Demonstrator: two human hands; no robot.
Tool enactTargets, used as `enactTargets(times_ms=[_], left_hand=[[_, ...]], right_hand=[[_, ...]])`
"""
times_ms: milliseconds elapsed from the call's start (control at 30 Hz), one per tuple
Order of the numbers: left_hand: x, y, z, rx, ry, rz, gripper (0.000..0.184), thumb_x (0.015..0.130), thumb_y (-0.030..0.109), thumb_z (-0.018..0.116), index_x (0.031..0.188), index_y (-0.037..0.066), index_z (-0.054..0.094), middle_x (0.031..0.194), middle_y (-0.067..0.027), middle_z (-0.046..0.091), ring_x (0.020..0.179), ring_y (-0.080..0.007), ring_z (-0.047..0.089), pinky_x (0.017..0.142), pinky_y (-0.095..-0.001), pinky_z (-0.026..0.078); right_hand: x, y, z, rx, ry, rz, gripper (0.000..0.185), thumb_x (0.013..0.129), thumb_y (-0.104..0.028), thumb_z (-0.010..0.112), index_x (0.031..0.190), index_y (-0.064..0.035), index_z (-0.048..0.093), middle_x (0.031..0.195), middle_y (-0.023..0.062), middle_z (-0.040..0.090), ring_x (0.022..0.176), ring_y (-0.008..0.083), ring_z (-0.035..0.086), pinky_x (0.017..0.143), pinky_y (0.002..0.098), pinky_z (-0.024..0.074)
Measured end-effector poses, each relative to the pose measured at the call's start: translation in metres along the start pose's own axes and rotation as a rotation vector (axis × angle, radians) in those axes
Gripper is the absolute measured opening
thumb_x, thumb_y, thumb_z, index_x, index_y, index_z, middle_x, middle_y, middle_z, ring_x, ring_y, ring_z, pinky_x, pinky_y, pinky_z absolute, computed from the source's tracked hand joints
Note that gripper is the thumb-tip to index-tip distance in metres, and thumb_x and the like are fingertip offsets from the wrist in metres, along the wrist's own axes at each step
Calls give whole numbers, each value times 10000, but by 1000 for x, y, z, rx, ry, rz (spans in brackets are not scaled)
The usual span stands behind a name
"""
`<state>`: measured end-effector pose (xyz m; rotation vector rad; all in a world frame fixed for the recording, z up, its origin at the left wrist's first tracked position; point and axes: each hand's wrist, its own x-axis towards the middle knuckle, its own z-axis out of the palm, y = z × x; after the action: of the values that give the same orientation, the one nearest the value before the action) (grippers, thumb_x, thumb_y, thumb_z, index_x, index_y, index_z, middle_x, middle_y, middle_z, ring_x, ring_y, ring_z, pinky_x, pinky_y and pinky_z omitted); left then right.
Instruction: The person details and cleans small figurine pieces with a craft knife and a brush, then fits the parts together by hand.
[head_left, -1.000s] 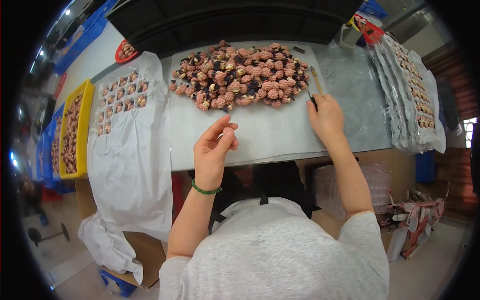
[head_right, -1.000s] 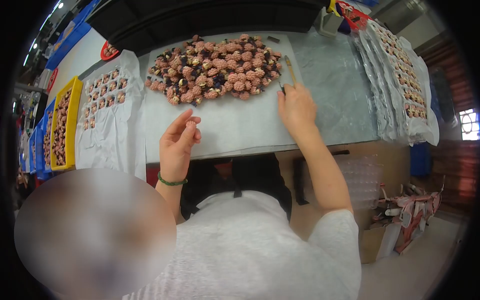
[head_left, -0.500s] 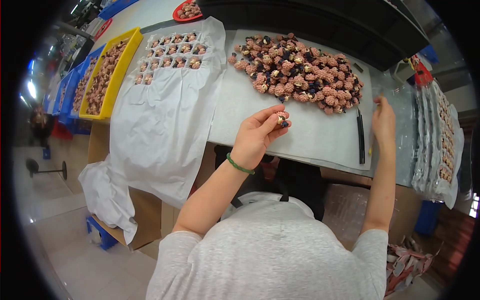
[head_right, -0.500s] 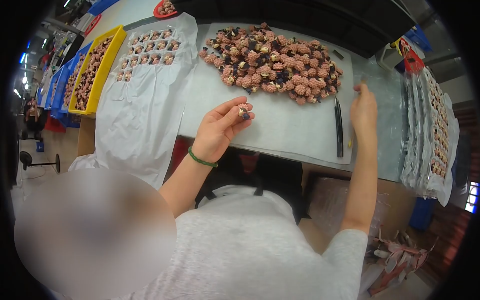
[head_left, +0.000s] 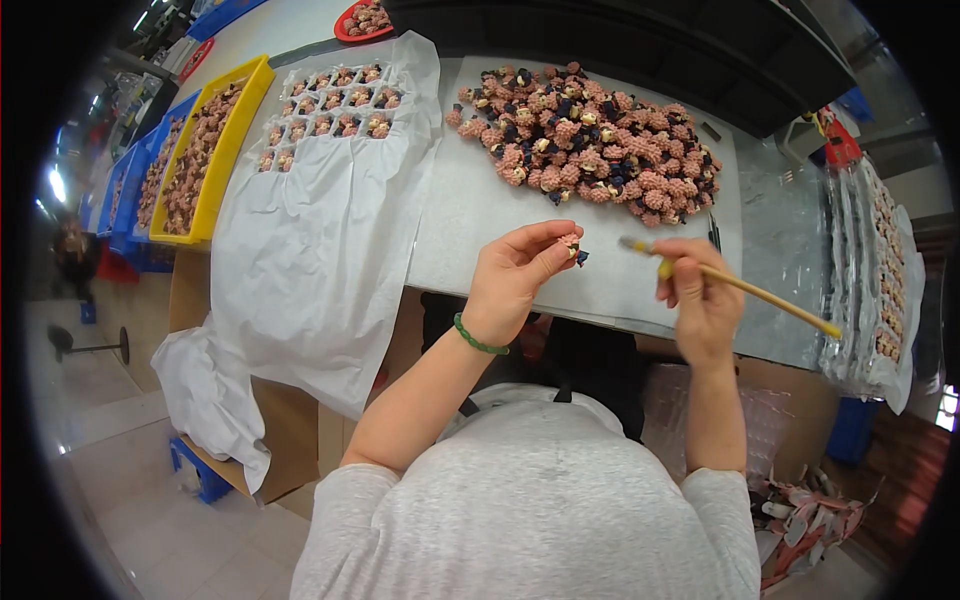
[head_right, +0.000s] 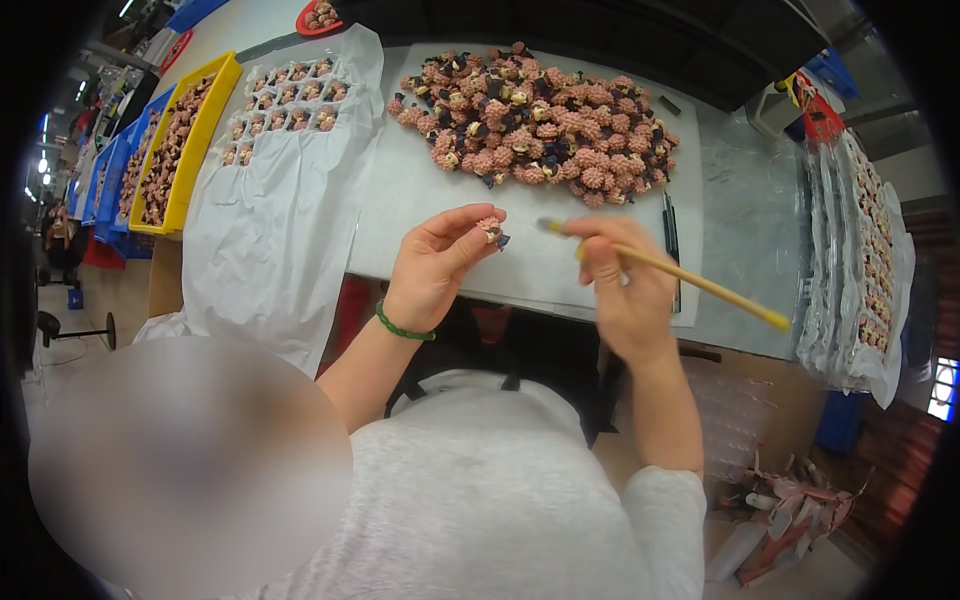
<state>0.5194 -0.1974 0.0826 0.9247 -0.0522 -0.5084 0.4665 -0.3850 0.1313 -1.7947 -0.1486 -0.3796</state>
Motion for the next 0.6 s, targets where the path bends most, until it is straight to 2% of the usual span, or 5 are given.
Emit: enactTargets(times_ms=[133, 267, 367, 500, 600], left_hand=[[-2, -2, 1, 13, -8, 16, 246, 854, 7, 525, 1097, -28, 535, 1093, -116, 571, 940, -147, 567, 858, -274, 457], [-3, -2, -1, 33, -12, 68, 240, 845, -6, 532, 1083, -38, 538, 1080, -119, 577, 946, -152, 567, 855, -279, 461], [-2, -4, 0, 15, -22, 59, 236, 842, -9, 535, 1076, -39, 540, 1076, -120, 579, 946, -152, 567, 858, -281, 460], [-1, -7, -1, -38, -38, 32, 225, 846, 10, 537, 1068, -26, 543, 1076, -124, 580, 945, -150, 568, 866, -287, 458], [-1, -4, -4, -85, -41, -33, 234, 853, 28, 536, 1082, -20, 530, 1082, -132, 577, 946, -158, 571, 867, -283, 459]], right_hand=[[-6, 4, 29, -99, -44, -219, 191, 908, -152, 487, 885, 12, 583, 742, 63, 539, 581, 110, 457, 491, 217, 355], [-1, 9, 26, -334, 25, -226, 142, 891, -100, 504, 852, 22, 566, 736, 86, 556, 578, 138, 464, 502, 247, 363], [-2, 7, 28, -213, 10, -373, 122, 884, -93, 512, 861, 13, 566, 739, 86, 565, 591, 151, 486, 507, 248, 368], [-1, 6, 15, -390, -55, -295, 87, 865, -77, 536, 872, 4, 567, 778, 116, 585, 615, 187, 523, 545, 253, 407], [9, 23, -17, -592, 138, -406, 90, 844, -57, 562, 912, -9, 597, 814, 115, 584, 703, 215, 561, 628, 277, 445]])
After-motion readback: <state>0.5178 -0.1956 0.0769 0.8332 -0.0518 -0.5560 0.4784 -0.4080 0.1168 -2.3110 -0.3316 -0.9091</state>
